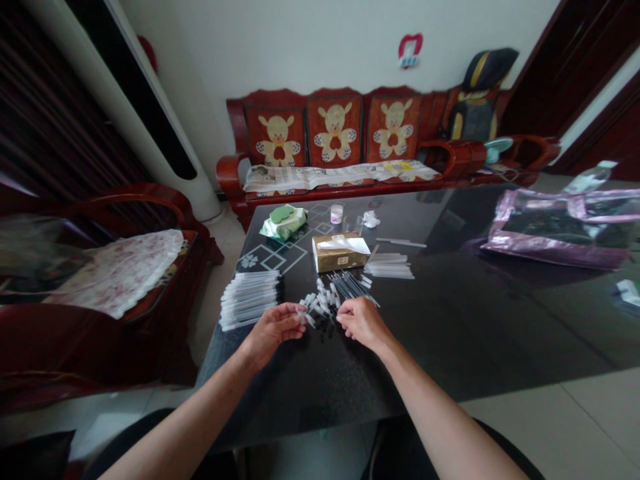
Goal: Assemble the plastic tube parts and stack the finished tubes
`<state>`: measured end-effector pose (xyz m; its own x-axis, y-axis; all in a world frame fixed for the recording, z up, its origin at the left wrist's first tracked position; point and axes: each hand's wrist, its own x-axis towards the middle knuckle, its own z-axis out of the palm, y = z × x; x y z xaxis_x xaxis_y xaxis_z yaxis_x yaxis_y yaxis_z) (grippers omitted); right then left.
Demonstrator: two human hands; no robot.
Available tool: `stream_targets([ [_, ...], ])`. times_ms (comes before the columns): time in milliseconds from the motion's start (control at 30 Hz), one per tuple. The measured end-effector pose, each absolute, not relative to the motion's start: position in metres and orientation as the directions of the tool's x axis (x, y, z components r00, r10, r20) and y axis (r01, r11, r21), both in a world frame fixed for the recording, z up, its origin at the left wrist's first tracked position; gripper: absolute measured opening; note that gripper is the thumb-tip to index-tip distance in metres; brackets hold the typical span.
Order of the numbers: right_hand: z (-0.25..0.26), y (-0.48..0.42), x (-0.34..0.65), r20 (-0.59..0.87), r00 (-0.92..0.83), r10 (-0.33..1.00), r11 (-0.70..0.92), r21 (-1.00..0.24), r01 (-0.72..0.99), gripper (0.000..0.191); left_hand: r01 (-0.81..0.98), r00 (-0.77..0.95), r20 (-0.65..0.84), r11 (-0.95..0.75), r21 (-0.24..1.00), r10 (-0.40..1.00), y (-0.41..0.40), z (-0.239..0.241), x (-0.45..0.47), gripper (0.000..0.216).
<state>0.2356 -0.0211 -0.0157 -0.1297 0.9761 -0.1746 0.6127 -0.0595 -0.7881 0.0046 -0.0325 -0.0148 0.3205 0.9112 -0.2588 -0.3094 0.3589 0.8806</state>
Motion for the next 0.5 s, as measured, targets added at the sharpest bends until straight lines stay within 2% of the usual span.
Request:
stream_targets([
  [67,-0.014,-0.02,0.236,-0.108,-0.138,0.985,0.023,-0.704,0.71,0.012,-0.313,0.304,-0.258,0.352,0.882,0.917,-0.032,-0.015,0.004,0.036],
  [133,-0.014,-0.019,0.237,-0.034,-0.127,0.991,0.086,-0.56,0.824,0.01,-0.319,0.283,-0.255,0.342,0.884,0.925,-0.031,-0.015,0.003,0.035],
  [233,-0.017,-0.018,0.237,0.014,-0.11,0.994,0.106,-0.406,0.908,0.009,-0.326,0.252,-0.259,0.334,0.884,0.932,-0.029,-0.015,0.001,0.032],
  [367,-0.018,-0.017,0.234,0.018,-0.119,0.993,0.117,-0.372,0.921,0.007,-0.319,0.224,-0.285,0.346,0.882,0.932,-0.028,-0.016,0.002,0.032],
  [500,-0.013,-0.016,0.225,0.057,-0.128,0.99,0.139,-0.354,0.925,0.014,-0.317,0.223,-0.283,0.344,0.884,0.933,-0.029,-0.018,0.004,0.036],
])
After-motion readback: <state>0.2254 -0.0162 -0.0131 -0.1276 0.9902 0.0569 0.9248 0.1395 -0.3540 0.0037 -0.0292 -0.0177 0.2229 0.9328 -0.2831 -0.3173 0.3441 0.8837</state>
